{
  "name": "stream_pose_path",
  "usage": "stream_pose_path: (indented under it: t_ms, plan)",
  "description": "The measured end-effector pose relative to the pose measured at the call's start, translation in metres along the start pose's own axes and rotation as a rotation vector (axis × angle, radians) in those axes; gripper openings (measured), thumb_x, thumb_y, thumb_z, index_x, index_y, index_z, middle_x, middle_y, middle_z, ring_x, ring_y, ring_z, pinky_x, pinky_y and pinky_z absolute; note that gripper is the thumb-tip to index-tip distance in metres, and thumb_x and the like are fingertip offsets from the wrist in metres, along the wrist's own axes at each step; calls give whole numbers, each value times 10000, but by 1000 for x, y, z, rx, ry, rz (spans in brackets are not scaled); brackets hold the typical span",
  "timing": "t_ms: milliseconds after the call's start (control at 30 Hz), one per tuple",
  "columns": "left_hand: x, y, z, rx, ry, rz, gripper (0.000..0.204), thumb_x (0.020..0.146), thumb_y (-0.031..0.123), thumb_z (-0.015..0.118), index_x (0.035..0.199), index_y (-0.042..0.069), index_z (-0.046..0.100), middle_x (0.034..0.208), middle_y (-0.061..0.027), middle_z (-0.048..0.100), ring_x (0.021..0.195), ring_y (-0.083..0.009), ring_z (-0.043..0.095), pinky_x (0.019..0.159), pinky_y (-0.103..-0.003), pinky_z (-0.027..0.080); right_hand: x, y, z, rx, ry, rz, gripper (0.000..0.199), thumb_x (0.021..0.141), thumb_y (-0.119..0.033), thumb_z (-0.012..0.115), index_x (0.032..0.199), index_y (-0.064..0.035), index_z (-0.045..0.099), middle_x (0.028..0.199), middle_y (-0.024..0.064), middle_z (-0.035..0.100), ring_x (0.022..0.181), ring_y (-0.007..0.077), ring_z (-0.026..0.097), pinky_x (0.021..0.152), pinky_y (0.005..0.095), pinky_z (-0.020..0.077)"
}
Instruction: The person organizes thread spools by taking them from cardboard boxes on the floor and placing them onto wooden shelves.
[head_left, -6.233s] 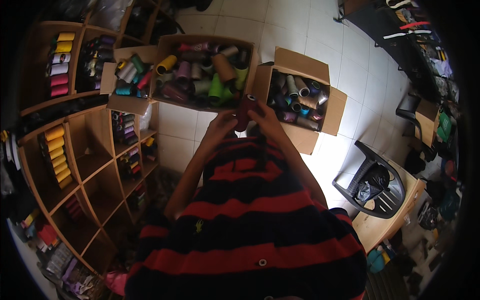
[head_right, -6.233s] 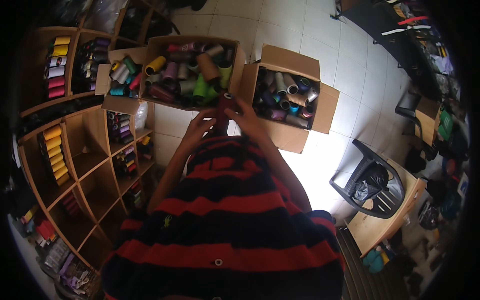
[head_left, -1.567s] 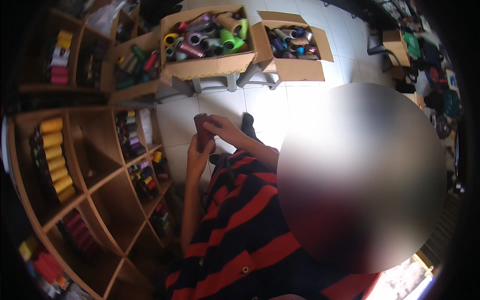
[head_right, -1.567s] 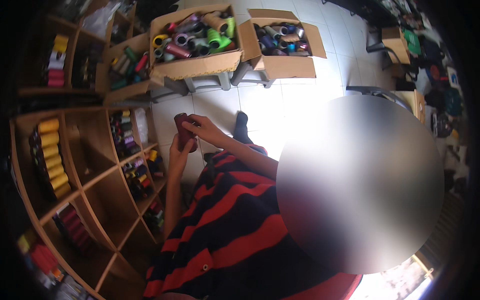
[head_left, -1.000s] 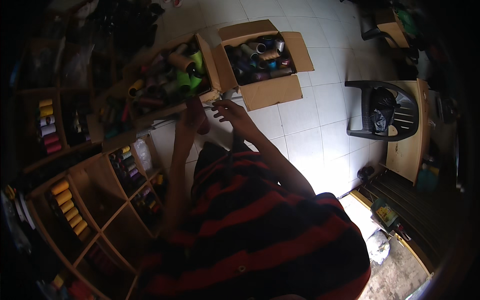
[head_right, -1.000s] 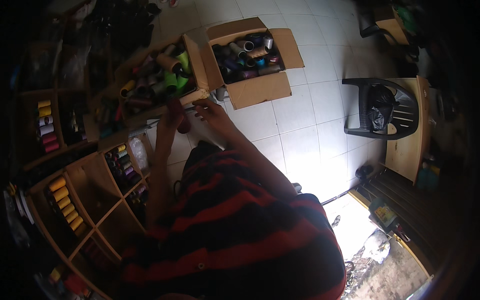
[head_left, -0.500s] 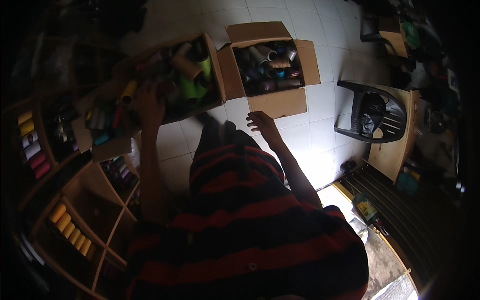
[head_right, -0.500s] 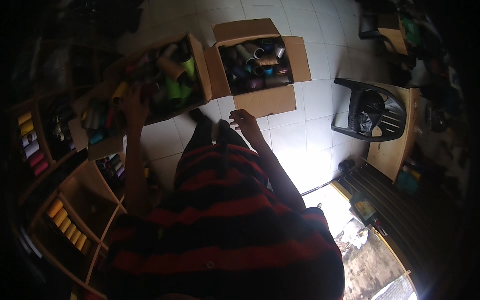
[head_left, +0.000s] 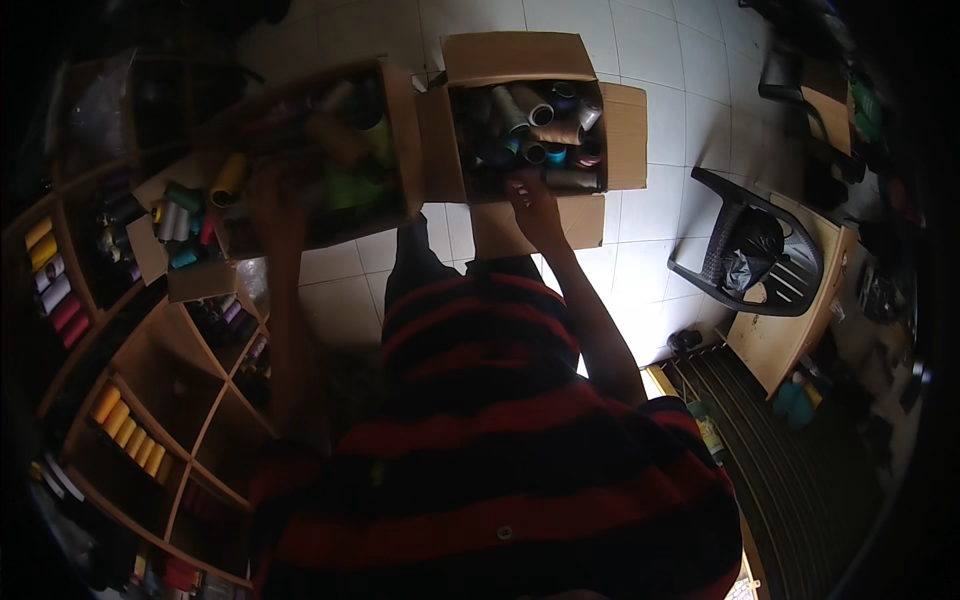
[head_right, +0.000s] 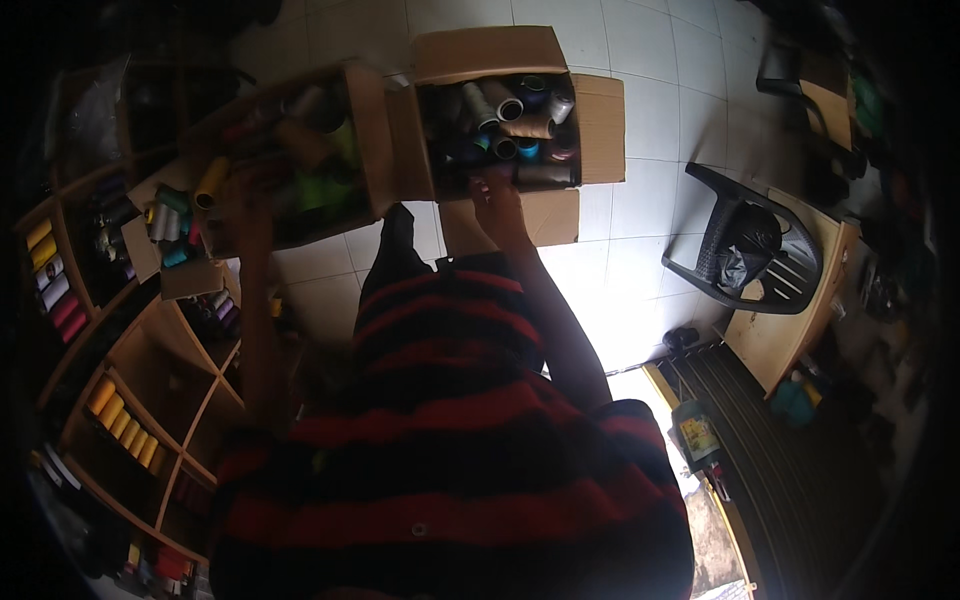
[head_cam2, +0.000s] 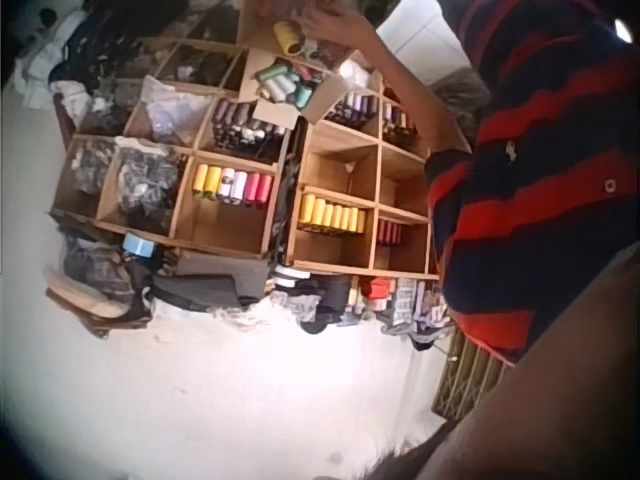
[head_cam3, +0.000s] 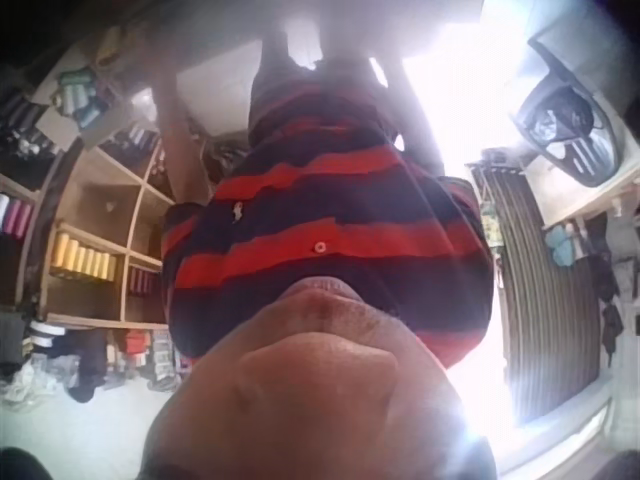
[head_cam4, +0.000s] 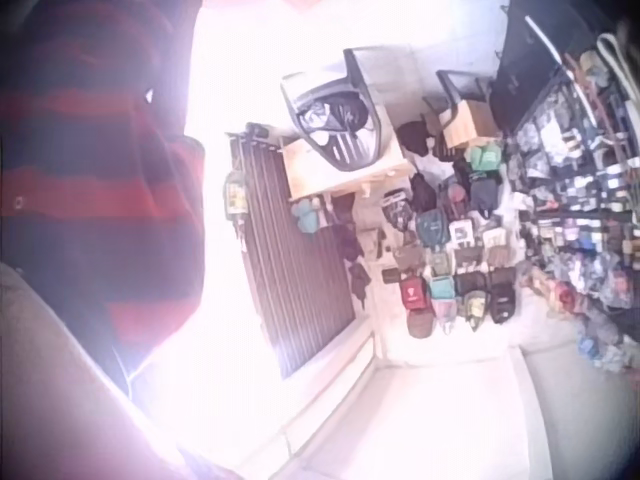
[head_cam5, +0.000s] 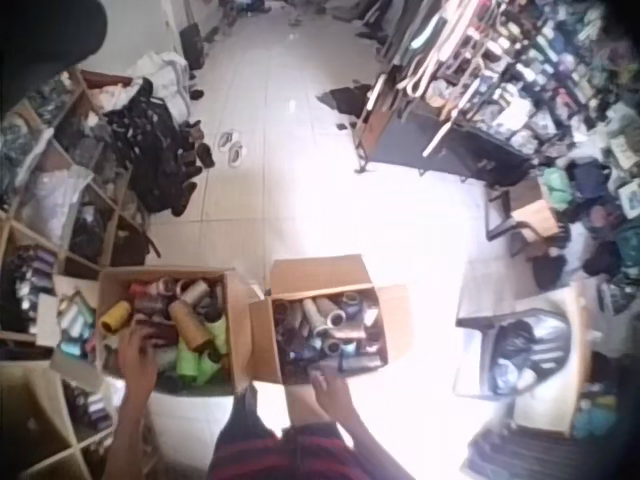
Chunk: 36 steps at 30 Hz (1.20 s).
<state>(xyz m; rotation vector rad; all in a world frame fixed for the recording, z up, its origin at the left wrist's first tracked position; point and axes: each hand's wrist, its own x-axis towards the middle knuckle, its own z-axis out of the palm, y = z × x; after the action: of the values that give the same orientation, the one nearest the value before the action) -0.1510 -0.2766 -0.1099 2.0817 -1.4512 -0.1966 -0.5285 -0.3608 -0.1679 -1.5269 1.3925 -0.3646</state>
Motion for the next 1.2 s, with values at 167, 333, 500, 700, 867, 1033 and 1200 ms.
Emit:
stream_pose_path:
  t_ms: [167, 333, 500, 700, 867, 1033, 1200]
  plan:
    - [-21, 94, 53, 21, 78, 29, 273, 761, 13, 605, 1025, 78, 629, 1024, -133, 610, 1028, -331, 542, 884, -453, 424, 42, 53, -25, -792, -278, -623, 329, 798, -166, 636, 1122, -125, 589, 1159, 97, 566, 1040, 289, 552, 855, 426, 463]
    - [-17, 169, 145, -149, -313, 63, 346, 774, 49, 635, 1115, 87, 600, 1138, -114, 576, 1066, -336, 528, 914, -445, 428, 55, 53, -65, -864, -502, -615, 326, 791, -182, 615, 1111, -131, 573, 1154, 99, 518, 1007, 316, 552, 828, 404, 484]
    - [-18, 165, 217, 132, -472, 145, 517, 700, 87, 723, 1191, 83, 562, 1245, -132, 474, 1119, -318, 484, 912, -435, 395, 63, 68, -89, -612, -347, -653, 334, 733, -124, 680, 1035, -54, 554, 1007, 150, 543, 911, 342, 559, 757, 404, 480]
    - [-14, 157, 197, 217, -594, 110, 479, 675, 109, 753, 1125, 96, 591, 1121, -100, 508, 1062, -307, 486, 862, -450, 405, 64, 43, -126, -215, -138, -325, 290, 739, -60, 659, 1008, -25, 557, 954, 165, 577, 892, 315, 590, 746, 388, 479]
    - [-19, 167, 168, 28, -387, 23, 518, 692, 159, 755, 1172, 99, 570, 1097, -77, 546, 1065, -298, 478, 836, -455, 412, 83, 30, -141, -18, 137, -137, 214, 883, -95, 535, 1072, -5, 579, 907, 127, 635, 704, 173, 600, 625, 291, 482]
    - [-25, 174, 195, 363, -525, 94, 603, 719, 213, 750, 1270, 119, 523, 1135, -51, 564, 1072, -273, 473, 822, -440, 396, 94, 30, -139, 162, 132, 48, 267, 937, -178, 481, 1119, -4, 569, 866, 124, 606, 644, 128, 540, 584, 282, 458]
    - [-29, 153, 215, 300, -542, 21, 528, 737, 192, 739, 1230, 125, 561, 1098, -53, 602, 1079, -256, 477, 839, -437, 365, 92, 27, -136, 268, 98, 107, 289, 957, -193, 460, 1133, 20, 545, 817, 101, 570, 644, 108, 520, 584, 272, 475]
